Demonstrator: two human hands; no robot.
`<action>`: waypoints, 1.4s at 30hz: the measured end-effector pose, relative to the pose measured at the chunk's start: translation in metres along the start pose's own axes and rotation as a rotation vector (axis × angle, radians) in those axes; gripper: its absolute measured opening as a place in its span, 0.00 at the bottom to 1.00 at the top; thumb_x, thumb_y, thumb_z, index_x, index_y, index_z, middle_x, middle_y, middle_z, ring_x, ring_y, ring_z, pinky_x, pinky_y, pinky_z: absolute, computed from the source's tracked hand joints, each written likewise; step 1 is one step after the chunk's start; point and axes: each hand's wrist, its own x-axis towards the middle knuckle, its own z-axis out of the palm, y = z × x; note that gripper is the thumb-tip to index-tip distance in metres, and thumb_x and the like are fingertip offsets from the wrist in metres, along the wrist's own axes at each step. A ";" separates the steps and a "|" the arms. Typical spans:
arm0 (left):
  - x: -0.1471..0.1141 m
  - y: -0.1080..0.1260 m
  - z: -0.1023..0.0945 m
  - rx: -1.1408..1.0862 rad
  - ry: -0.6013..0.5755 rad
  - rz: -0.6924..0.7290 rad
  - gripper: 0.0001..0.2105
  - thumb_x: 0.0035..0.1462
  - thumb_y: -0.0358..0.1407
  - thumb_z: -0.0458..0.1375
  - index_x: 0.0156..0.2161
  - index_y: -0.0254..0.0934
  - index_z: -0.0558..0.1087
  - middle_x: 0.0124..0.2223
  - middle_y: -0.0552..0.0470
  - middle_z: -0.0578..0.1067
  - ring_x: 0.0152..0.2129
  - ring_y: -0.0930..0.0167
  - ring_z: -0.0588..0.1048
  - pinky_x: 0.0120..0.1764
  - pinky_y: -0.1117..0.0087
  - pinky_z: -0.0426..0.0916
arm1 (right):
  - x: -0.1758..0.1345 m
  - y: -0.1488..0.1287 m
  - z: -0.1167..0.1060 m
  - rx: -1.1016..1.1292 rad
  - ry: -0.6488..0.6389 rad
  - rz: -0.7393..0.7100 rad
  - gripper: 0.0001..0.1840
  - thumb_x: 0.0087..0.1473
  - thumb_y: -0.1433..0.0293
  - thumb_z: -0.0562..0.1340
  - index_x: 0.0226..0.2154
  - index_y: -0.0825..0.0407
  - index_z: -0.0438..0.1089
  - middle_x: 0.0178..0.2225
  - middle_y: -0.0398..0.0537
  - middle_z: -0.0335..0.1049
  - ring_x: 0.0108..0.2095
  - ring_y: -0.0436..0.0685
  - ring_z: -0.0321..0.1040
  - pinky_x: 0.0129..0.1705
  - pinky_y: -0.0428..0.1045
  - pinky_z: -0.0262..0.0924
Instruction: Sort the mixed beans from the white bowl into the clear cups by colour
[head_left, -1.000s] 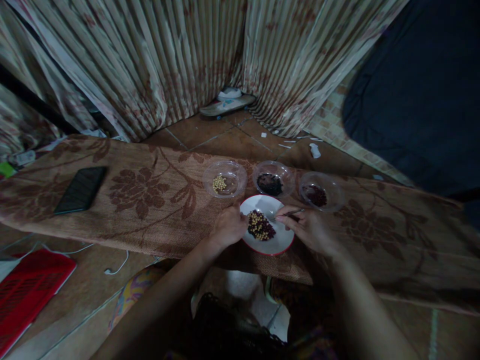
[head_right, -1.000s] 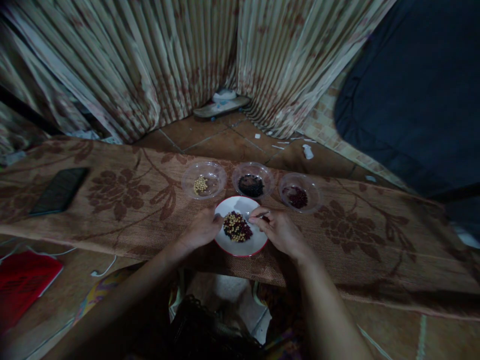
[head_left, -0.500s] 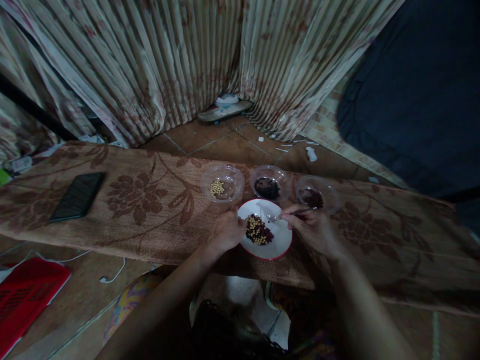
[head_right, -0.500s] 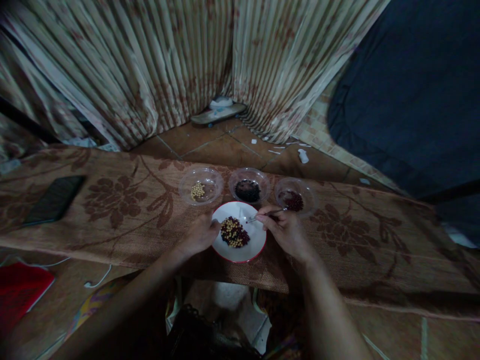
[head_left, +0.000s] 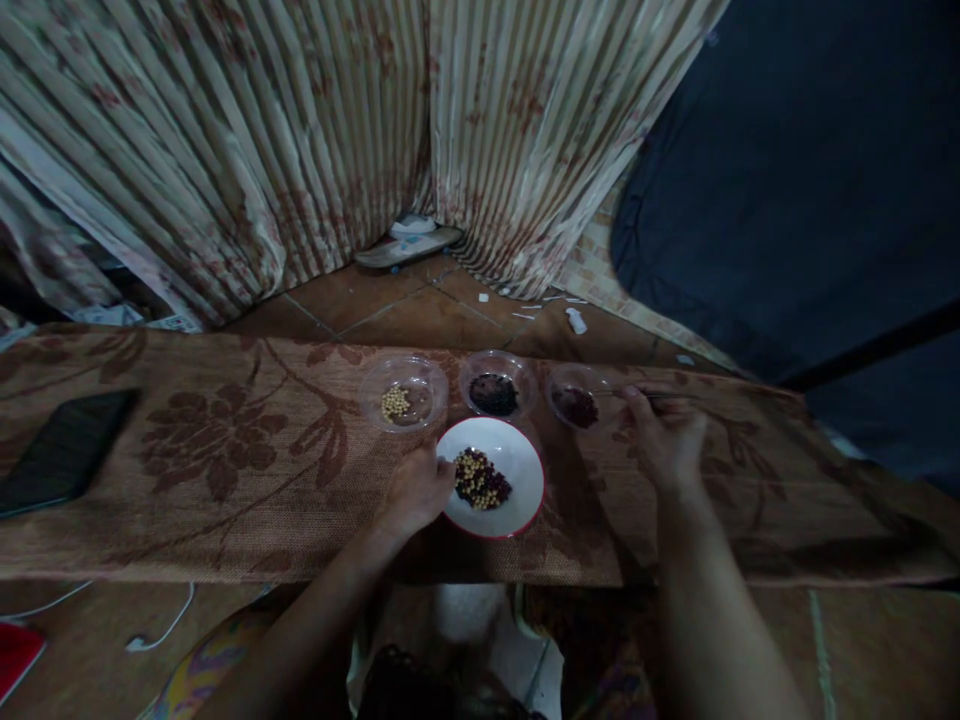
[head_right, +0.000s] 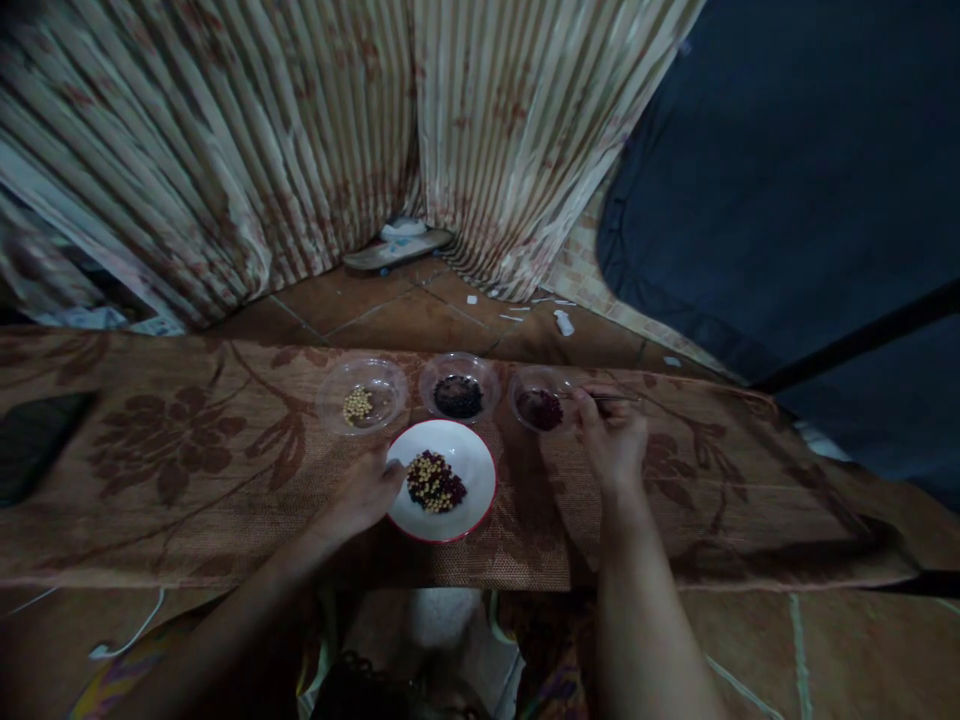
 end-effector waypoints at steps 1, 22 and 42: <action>-0.001 0.001 0.000 0.003 -0.001 -0.007 0.14 0.56 0.33 0.47 0.45 0.32 0.68 0.40 0.42 0.77 0.37 0.65 0.75 0.40 0.68 0.67 | -0.005 -0.007 0.005 0.039 -0.026 0.014 0.14 0.50 0.60 0.62 0.28 0.56 0.70 0.20 0.44 0.68 0.19 0.51 0.63 0.21 0.46 0.59; -0.004 0.001 0.000 -0.065 -0.012 0.065 0.13 0.55 0.33 0.46 0.43 0.34 0.68 0.37 0.45 0.76 0.33 0.67 0.75 0.37 0.67 0.68 | -0.060 -0.030 0.056 0.026 -0.873 -0.040 0.16 0.52 0.56 0.59 0.30 0.52 0.73 0.31 0.47 0.73 0.25 0.52 0.66 0.25 0.45 0.58; -0.005 0.003 -0.002 -0.013 -0.006 0.027 0.14 0.56 0.35 0.47 0.45 0.33 0.68 0.39 0.42 0.76 0.36 0.65 0.75 0.40 0.66 0.68 | -0.052 -0.042 0.046 0.153 -0.702 -0.018 0.13 0.51 0.60 0.61 0.28 0.52 0.72 0.27 0.45 0.72 0.26 0.52 0.67 0.28 0.46 0.62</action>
